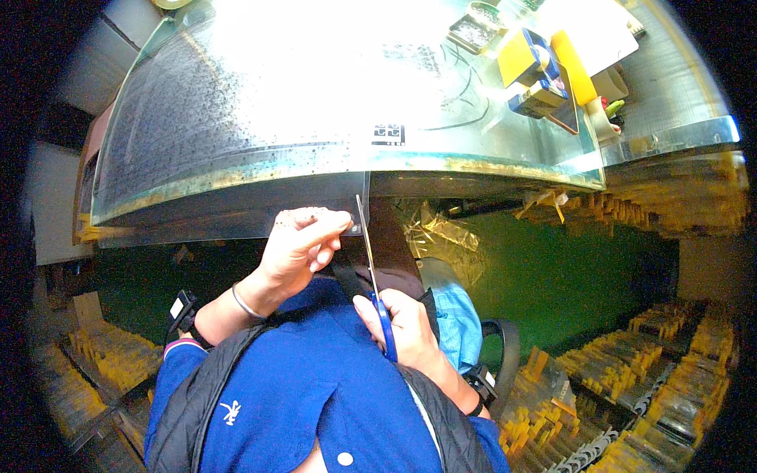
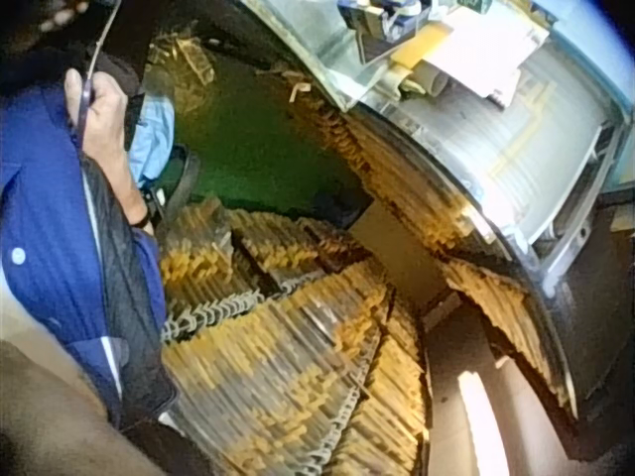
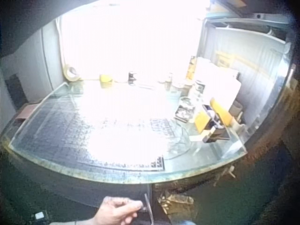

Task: The recorder uses scissors to cut a thin, dark sheet of material on a glass-topped workbench.

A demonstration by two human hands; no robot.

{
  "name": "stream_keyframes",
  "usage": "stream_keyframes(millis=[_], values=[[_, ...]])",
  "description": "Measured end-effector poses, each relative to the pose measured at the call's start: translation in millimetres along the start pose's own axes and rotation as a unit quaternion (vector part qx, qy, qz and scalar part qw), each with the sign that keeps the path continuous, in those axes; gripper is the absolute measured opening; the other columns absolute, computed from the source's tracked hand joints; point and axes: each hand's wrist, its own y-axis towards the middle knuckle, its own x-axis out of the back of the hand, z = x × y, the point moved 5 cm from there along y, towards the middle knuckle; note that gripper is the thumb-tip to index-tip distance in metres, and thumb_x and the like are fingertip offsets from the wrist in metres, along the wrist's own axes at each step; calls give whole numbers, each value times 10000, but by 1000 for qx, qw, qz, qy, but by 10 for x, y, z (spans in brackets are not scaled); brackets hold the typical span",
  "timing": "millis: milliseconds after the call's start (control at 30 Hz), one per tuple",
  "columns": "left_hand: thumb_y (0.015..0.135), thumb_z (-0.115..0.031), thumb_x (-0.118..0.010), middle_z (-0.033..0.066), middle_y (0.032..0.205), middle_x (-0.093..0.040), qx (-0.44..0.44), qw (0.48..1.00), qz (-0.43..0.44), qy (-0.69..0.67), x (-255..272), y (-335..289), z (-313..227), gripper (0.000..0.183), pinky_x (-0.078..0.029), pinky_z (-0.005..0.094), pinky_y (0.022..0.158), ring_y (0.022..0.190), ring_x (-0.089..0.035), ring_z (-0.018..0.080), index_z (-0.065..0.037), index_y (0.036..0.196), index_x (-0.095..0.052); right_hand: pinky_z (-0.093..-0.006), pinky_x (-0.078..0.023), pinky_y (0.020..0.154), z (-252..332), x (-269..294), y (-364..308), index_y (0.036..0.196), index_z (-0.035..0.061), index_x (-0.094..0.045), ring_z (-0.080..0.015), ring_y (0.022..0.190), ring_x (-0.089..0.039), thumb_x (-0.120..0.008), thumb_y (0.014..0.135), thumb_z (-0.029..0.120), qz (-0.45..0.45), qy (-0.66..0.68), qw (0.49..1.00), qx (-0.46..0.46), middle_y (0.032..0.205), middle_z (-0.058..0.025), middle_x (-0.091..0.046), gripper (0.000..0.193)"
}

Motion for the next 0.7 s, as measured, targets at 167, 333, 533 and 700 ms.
stream_keyframes(millis=[167, 333, 533, 700], values=[[792, -148, -644, 13, 585, -565, -6, 1000, 10, -9, -31, 4, 6, 110, -272, 166, 335, 402, -432, 34, -38, 786, -638, -291, -329, 434, 34, -15, -12, 592, 2, -497, -102, 476, -393, -638, 798, 231, -64, -24, 996, 60, 519, -60, -438, 340], [797, -139, -636, 14, 585, -566, -3, 1000, 24, 7, -97, -47, 65, 102, -279, 168, 333, 404, -440, 38, -41, 768, -637, -299, -351, 459, 19, -47, 62, 626, -2, -505, -122, 491, -398, -647, 785, 209, -108, -26, 991, 80, 537, -87, -453, 300], [803, -129, -628, 12, 585, -562, -3, 999, 46, -6, -141, -102, 95, 114, -281, 173, 338, 411, -439, 39, -44, 727, -628, -306, -357, 471, 44, -40, 85, 642, -6, -506, -132, 502, -403, -640, 788, 207, -105, -12, 991, 85, 549, -94, -467, 292], [810, -140, -622, 10, 575, -557, 18, 999, 44, -11, -154, -121, 123, 125, -285, 175, 346, 401, -430, 38, -45, 729, -628, -301, -365, 478, 28, -38, 57, 650, -6, -514, -130, 511, -418, -631, 795, 213, -97, -19, 994, 54, 552, -96, -468, 287]])
